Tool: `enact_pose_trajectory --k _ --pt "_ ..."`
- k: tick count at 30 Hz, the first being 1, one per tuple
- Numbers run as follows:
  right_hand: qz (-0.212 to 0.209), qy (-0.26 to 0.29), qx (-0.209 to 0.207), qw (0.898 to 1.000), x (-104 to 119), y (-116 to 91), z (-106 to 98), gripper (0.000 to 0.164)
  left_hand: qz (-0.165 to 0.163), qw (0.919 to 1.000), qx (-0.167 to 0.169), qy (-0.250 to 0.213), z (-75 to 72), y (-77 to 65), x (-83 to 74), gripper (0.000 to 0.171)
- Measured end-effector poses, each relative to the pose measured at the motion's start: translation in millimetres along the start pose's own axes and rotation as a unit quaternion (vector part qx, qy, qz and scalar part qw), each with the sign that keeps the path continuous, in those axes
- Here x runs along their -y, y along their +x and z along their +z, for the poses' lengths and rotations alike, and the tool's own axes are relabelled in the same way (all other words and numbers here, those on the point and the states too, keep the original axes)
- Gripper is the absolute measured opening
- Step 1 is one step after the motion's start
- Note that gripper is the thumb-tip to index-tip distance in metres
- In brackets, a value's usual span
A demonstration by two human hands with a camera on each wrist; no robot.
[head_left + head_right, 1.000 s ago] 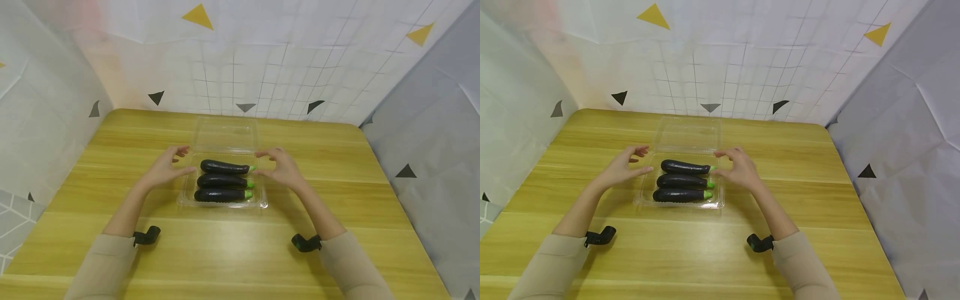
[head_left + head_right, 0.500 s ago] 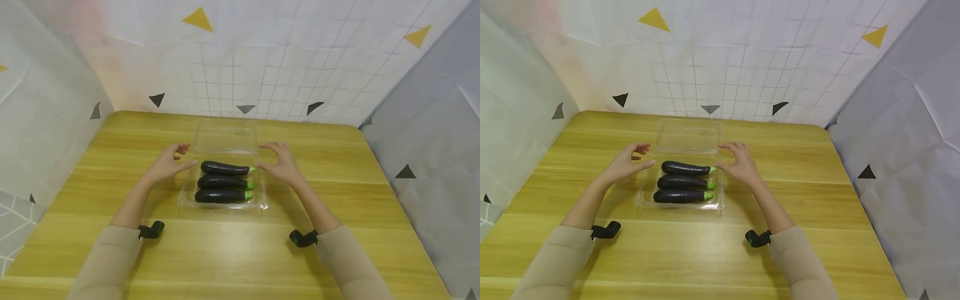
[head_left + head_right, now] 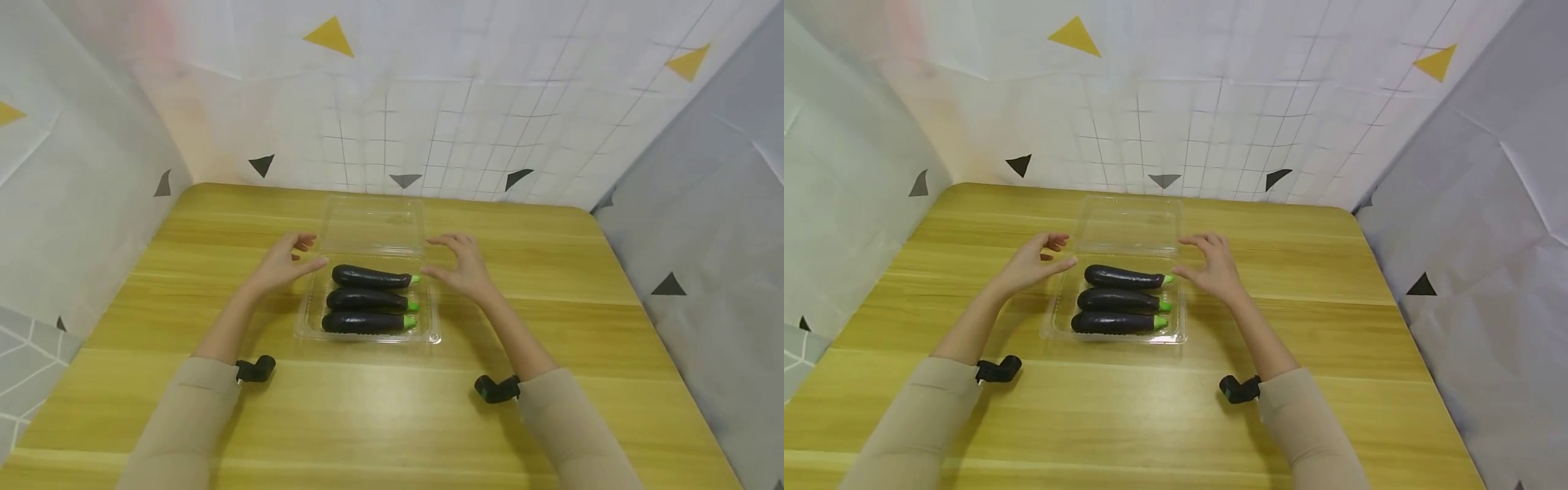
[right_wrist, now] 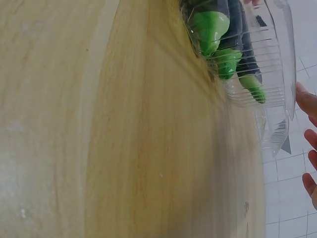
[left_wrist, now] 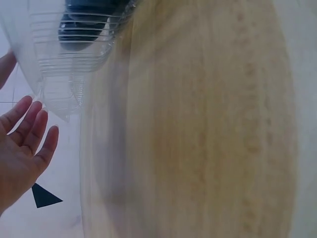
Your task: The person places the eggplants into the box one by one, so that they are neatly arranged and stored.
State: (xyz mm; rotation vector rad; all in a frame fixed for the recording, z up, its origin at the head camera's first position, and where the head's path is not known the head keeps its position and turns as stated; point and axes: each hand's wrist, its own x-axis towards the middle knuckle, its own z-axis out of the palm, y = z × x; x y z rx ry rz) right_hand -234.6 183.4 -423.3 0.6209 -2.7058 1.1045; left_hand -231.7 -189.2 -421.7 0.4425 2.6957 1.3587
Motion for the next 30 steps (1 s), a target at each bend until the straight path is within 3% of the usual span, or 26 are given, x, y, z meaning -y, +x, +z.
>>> enact_pose_trajectory --k 20,30 --pt "0.004 -0.009 0.005 1.0 -7 7 3 0.061 -0.032 0.9993 -0.022 -0.004 -1.7 19.6 3.4 0.071" --pt "0.015 0.002 0.002 1.0 -8 8 6 0.066 -0.066 0.9963 -0.054 -0.004 6.0 26.9 12.2 0.063"
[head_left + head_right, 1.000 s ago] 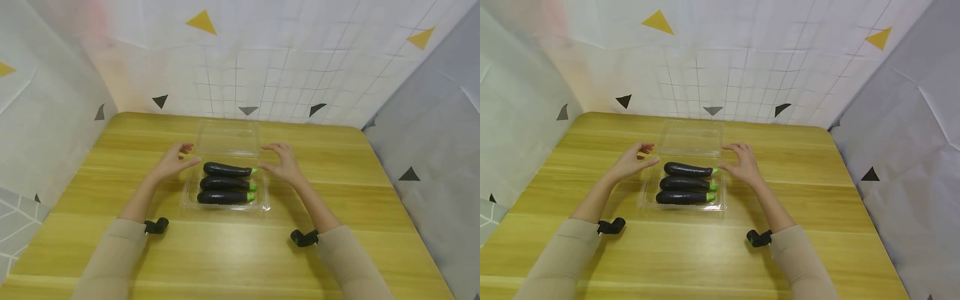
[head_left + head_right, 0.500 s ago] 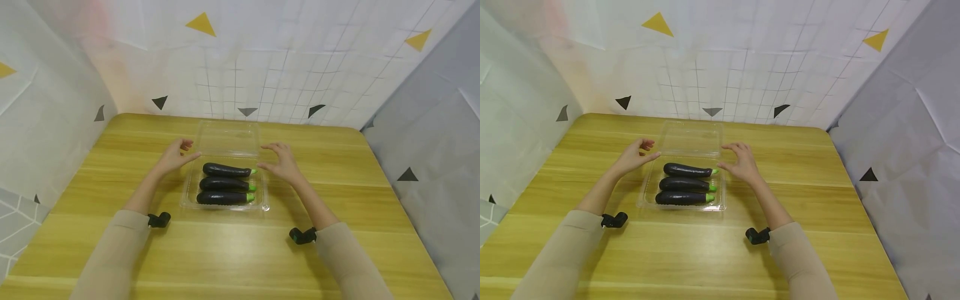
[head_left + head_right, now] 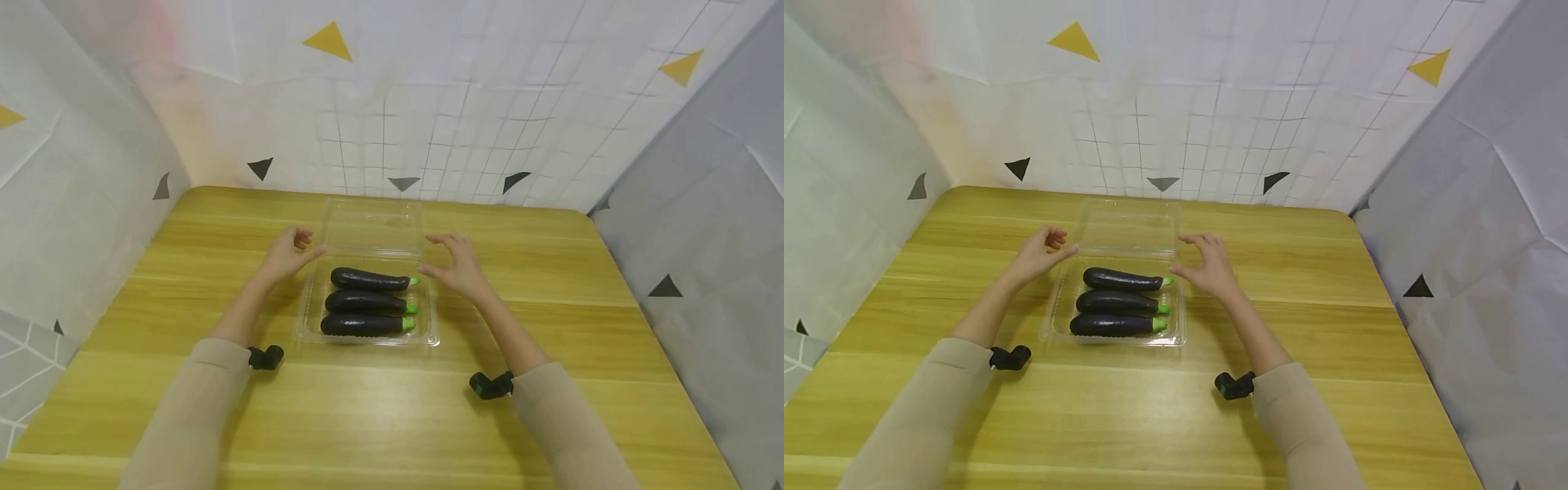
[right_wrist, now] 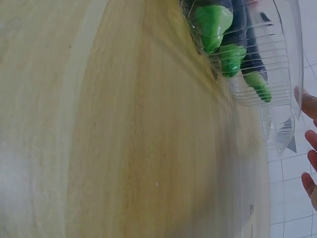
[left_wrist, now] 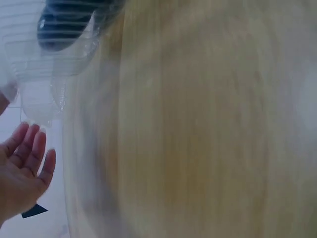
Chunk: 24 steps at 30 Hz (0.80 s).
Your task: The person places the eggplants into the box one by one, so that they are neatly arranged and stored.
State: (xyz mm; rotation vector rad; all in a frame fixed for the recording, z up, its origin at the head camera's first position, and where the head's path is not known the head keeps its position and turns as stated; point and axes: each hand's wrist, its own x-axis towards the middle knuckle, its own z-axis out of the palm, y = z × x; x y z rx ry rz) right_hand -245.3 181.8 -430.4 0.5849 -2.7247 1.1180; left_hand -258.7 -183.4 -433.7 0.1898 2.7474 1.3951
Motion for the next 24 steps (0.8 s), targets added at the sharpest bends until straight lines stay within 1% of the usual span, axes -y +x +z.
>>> enact_pose_trajectory --k 3,6,11,15,18,21,24 --pt "0.005 0.006 -0.001 1.0 -1 0 1 0.067 -0.01 0.9998 -0.004 -0.017 3.5 2.9 1.7 0.062" --pt "0.006 0.011 -0.002 1.0 -3 -1 1 0.067 -0.026 0.9989 0.0 -0.04 6.9 4.9 2.5 0.063" --pt "0.003 0.01 -0.005 1.0 -4 0 2 0.067 -0.068 0.9942 0.011 -0.082 10.7 6.4 0.6 0.065" --pt "0.0 0.008 -0.004 1.0 -3 -1 2 0.067 -0.104 0.9882 0.015 -0.111 13.1 8.7 -1.9 0.063" --pt "-0.001 0.006 -0.004 1.0 -2 -1 2 0.068 -0.125 0.9819 0.012 -0.142 14.3 10.2 -4.8 0.059" --pt "-0.001 0.006 -0.004 1.0 -2 -1 2 0.068 -0.139 0.975 0.01 -0.173 14.2 11.2 -8.1 0.057" --pt "0.0 0.01 -0.006 1.0 -2 0 3 0.068 -0.144 0.9692 0.006 -0.2 13.5 11.7 -11.7 0.056"
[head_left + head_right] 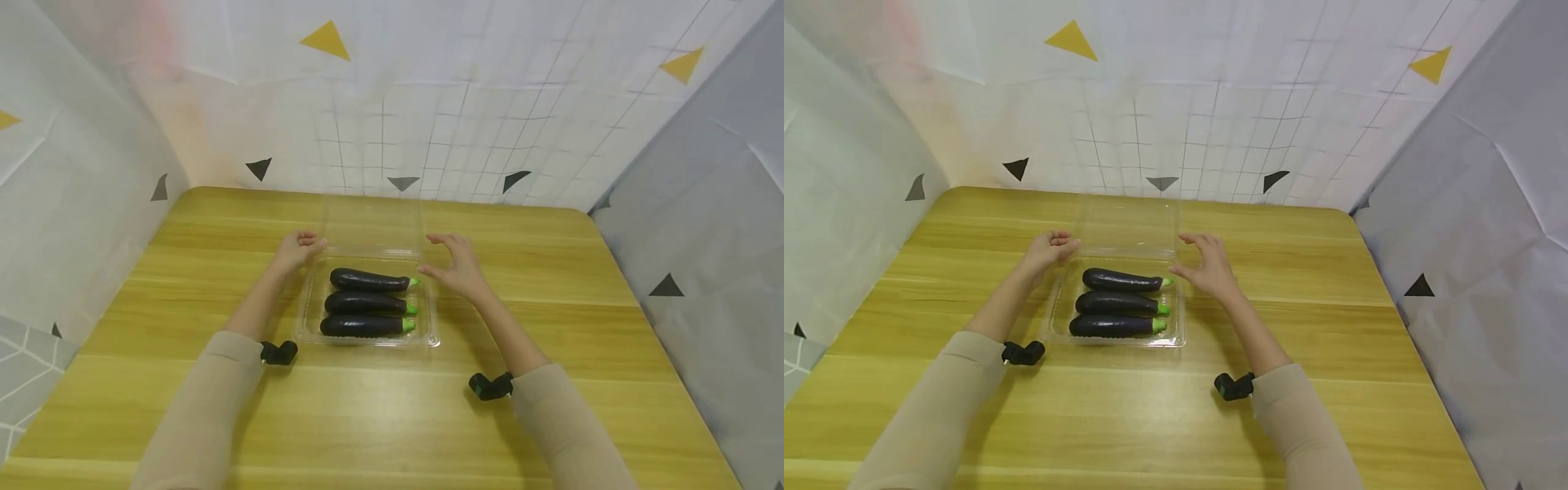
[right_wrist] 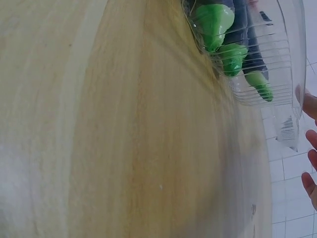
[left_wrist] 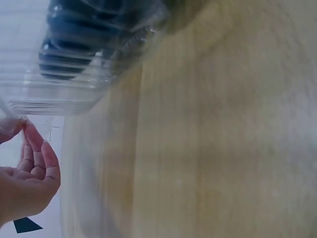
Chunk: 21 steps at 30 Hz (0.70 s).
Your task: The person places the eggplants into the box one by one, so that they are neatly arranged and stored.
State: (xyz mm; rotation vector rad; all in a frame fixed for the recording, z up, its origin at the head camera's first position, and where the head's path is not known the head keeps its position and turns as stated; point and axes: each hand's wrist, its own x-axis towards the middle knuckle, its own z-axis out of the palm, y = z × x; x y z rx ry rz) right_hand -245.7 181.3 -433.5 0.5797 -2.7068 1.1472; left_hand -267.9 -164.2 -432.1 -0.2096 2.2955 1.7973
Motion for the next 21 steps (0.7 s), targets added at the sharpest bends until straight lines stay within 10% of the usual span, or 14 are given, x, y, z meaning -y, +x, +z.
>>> enact_pose_trajectory --k 21 --pt "0.024 0.029 -0.023 0.999 2.4 1.1 -1.0 0.06 0.072 0.9966 -0.035 0.019 -0.2 -8.5 -0.1 0.028"
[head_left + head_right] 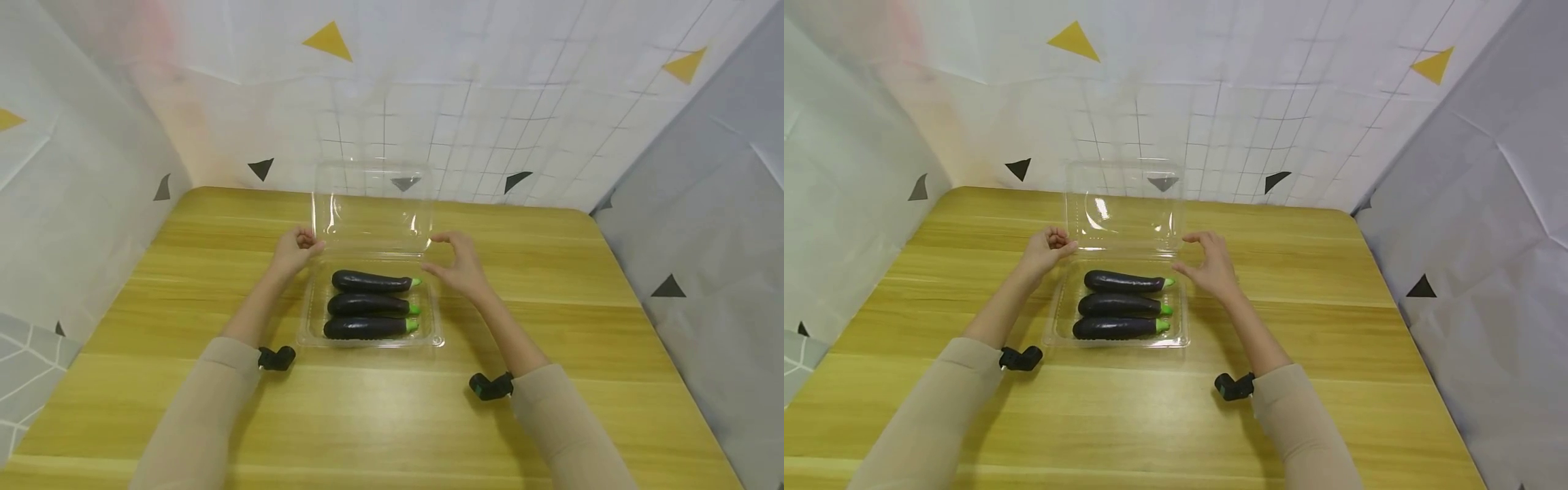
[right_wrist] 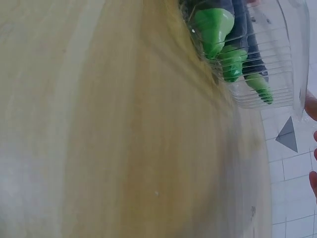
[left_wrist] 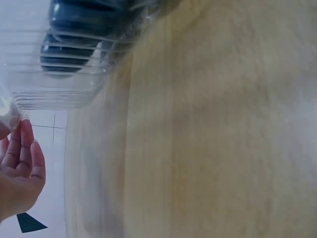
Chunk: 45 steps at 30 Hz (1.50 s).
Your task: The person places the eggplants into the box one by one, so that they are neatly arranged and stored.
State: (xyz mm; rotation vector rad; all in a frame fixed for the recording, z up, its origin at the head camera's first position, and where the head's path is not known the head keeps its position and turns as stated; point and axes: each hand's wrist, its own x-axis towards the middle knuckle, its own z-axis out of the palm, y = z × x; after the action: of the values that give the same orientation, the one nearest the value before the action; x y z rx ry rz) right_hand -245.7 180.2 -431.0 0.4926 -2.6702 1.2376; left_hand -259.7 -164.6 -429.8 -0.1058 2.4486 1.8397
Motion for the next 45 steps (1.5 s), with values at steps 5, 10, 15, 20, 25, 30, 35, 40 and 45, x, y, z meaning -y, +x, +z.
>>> enact_pose_trajectory --k 5,10,15,20,25,30,35,40,45 --pt "-0.003 0.019 -0.039 0.999 3 7 -3 0.054 0.038 0.9991 -0.009 0.016 0.4 -1.1 0.0 0.024" --pt "-0.021 0.023 -0.07 0.997 6 15 -7 0.058 0.063 0.9975 -0.014 0.027 0.4 -3.0 -0.6 0.024" --pt "-0.023 0.005 -0.072 0.997 10 17 -9 0.058 0.076 0.9965 -0.017 0.03 0.6 -3.4 -0.4 0.024" --pt "-0.012 0.002 -0.082 0.997 12 20 -9 0.062 0.083 0.996 -0.017 0.029 0.7 -2.8 0.6 0.024" --pt "-0.012 -0.033 -0.076 0.996 11 25 -9 0.044 0.095 0.9951 -0.014 0.024 1.1 -4.3 -0.5 0.024" --pt "-0.006 -0.045 -0.06 0.997 12 25 -9 0.024 0.091 0.9955 -0.013 0.023 0.9 -5.3 0.4 0.024" --pt "0.0 -0.034 -0.068 0.997 13 23 -8 0.022 0.08 0.9961 -0.016 0.033 -0.8 -4.9 0.0 0.029" --pt "0.002 -0.033 -0.07 0.997 12 21 -6 0.023 0.112 0.9926 -0.039 0.028 -4.8 -3.8 -9.9 0.034" --pt "0.0 -0.028 -0.081 0.996 12 20 -4 0.022 0.148 0.9863 -0.072 0.013 -7.9 -3.7 -25.4 0.025"
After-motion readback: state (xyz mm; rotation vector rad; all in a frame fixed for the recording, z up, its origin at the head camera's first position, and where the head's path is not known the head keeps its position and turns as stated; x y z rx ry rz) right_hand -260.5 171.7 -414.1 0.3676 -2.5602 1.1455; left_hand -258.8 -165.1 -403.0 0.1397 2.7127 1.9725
